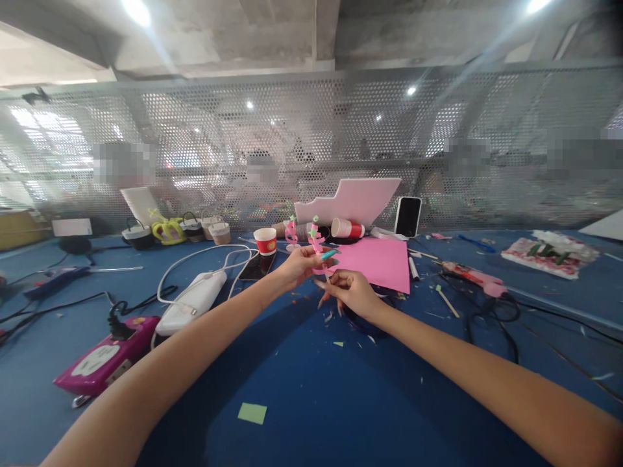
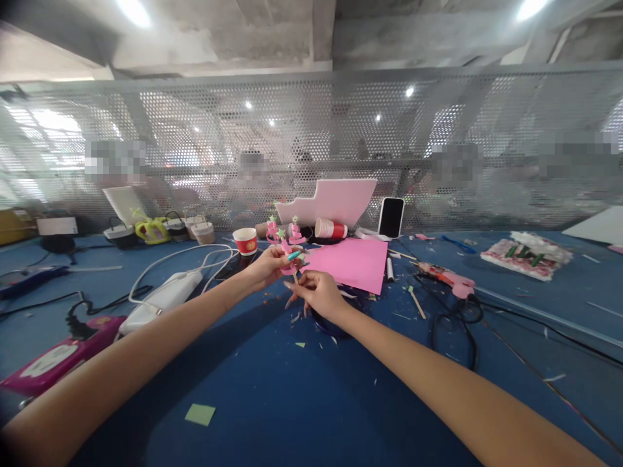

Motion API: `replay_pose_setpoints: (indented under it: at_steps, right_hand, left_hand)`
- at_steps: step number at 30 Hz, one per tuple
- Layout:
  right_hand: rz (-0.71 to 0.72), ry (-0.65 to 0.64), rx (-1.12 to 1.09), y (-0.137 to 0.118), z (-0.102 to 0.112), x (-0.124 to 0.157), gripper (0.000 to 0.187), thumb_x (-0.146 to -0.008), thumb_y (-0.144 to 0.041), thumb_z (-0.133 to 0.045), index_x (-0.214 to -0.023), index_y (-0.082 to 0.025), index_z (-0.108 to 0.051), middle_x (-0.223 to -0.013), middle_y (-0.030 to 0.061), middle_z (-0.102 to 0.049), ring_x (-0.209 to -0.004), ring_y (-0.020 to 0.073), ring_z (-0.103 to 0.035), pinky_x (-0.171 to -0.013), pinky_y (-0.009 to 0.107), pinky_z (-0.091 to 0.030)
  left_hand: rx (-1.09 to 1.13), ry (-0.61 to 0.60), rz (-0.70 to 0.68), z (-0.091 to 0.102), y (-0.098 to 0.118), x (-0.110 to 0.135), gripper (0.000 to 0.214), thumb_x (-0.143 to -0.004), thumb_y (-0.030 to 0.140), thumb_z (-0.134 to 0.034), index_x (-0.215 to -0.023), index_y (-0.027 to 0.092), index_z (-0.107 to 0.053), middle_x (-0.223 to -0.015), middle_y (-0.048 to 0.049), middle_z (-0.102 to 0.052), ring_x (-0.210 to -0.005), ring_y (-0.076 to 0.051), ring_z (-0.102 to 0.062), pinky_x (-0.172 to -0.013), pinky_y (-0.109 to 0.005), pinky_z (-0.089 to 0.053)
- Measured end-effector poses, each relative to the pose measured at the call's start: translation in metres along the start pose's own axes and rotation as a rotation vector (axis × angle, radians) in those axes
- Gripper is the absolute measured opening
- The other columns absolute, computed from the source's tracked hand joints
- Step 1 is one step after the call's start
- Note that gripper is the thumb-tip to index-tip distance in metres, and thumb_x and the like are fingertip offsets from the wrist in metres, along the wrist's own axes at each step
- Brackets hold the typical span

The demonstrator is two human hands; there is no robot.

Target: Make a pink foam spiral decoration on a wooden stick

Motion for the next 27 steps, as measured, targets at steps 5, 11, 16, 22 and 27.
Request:
replay_pose_setpoints:
  at_steps: [5,11,16,22,27]
  right_hand:
    - [-0.007,0.009,0.003,0.002,0.001,0.000,0.037,-0.069,-0.049,-0.069,-0.064,-0.020,-0.046,-0.059,0.0023,-0.069,-0.029,0.0096,-0.048,-0.032,0.023,-0.038]
    - [-0.009,0.027,-0.027,0.002,0.002,-0.001,0.037,-0.067,-0.049,-0.070,-0.063,-0.020,-0.047,-0.059,0.0020,-0.069,-0.029,0.0088,-0.047,-0.031,0.023,-0.038]
    - [-0.059,0.088,-0.115,0.005,0.009,-0.003,0.036,-0.062,-0.048,-0.074,-0.061,-0.020,-0.052,-0.058,0.0008,-0.067,-0.028,0.0074,-0.044,-0.030,0.023,-0.038]
    - [-0.075,0.146,-0.154,0.009,0.016,-0.004,0.036,-0.061,-0.048,-0.075,-0.063,-0.018,-0.055,-0.057,0.0003,-0.066,-0.029,0.0077,-0.045,-0.030,0.023,-0.038]
    - [-0.074,0.141,-0.146,0.008,0.016,-0.004,0.035,-0.063,-0.047,-0.075,-0.062,-0.019,-0.054,-0.059,0.0014,-0.067,-0.029,0.0071,-0.044,-0.031,0.024,-0.038]
  left_hand:
    - [-0.016,0.022,-0.019,-0.002,0.002,-0.001,0.030,-0.065,0.013,-0.073,-0.094,0.010,-0.067,-0.068,-0.0048,-0.068,-0.071,-0.015,-0.065,-0.068,-0.025,-0.045]
    - [0.033,-0.039,-0.006,-0.009,0.003,0.003,0.044,-0.066,0.020,-0.074,-0.108,0.012,-0.063,-0.086,-0.0104,-0.072,-0.080,-0.020,-0.066,-0.072,-0.029,-0.048]
    - [0.092,-0.159,0.003,-0.021,0.006,0.010,0.062,-0.057,0.032,-0.081,-0.113,0.014,-0.060,-0.123,-0.0174,-0.059,-0.109,-0.029,-0.057,-0.083,-0.035,-0.048]
    - [0.031,-0.179,-0.001,-0.018,0.002,0.009,0.057,-0.059,0.027,-0.081,-0.111,0.015,-0.063,-0.123,-0.0167,-0.059,-0.108,-0.027,-0.059,-0.083,-0.034,-0.049]
    - [0.050,-0.174,-0.003,-0.014,0.000,0.007,0.046,-0.067,0.031,-0.075,-0.109,0.015,-0.064,-0.122,-0.0168,-0.060,-0.106,-0.027,-0.060,-0.079,-0.032,-0.050]
Point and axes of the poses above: each hand's wrist, its own x-axis away from the middle knuckle, its own z-axis out of the back of the hand, y = z × x, the point moved 9 cm from there along -x, towards the middle knuckle
